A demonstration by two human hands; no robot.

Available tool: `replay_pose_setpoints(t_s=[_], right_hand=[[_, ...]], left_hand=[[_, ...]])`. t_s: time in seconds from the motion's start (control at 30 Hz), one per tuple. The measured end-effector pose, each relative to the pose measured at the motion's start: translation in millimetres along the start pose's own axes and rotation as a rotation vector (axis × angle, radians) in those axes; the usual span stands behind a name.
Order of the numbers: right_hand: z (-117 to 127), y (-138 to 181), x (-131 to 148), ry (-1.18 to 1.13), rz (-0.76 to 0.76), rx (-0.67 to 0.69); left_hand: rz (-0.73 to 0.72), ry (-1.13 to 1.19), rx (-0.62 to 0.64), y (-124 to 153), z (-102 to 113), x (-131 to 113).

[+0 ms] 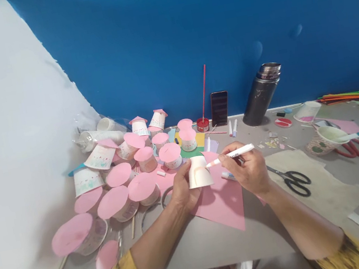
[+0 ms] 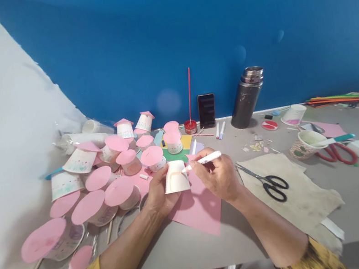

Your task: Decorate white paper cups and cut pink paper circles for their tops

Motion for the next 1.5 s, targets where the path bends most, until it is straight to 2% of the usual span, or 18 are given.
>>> replay_pose_setpoints(t_s=[0.23, 0.5, 0.73, 1.03, 1.27, 1.5], right_hand=[[-1, -1, 2, -0.008, 0.008, 0.007], [1, -1, -2, -0.011, -0.014, 0.008], [-5, 0, 0, -0.074, -0.011, 0.100], [-10, 3, -2, -0.138, -0.063, 0.158], [-2, 1, 1, -0.085, -0.044, 0.039], [0, 2, 2, -0.082, -0.016, 0.026]], left_hand=[[-0.005, -0.021, 0.047, 0, -2, 1], [0.003, -0.032, 0.029, -2, 0, 1], [-0.008, -0.029, 0.083, -3, 0, 0], [-0.015, -0.034, 0.082, -1, 0, -3], [-0.019, 0.018, 0.085, 1, -2, -1], [-0.005, -0.009, 0.071, 1, -1, 2]])
Point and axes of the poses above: each hand's wrist, its own y-axis away from the middle knuckle, its own z-axis out of the back of the hand, x = y × z, the point moved 8 cm from there along -y, towards the middle knuckle, and after that the axes turned 10 degrees about z, right-handed, at the moved point
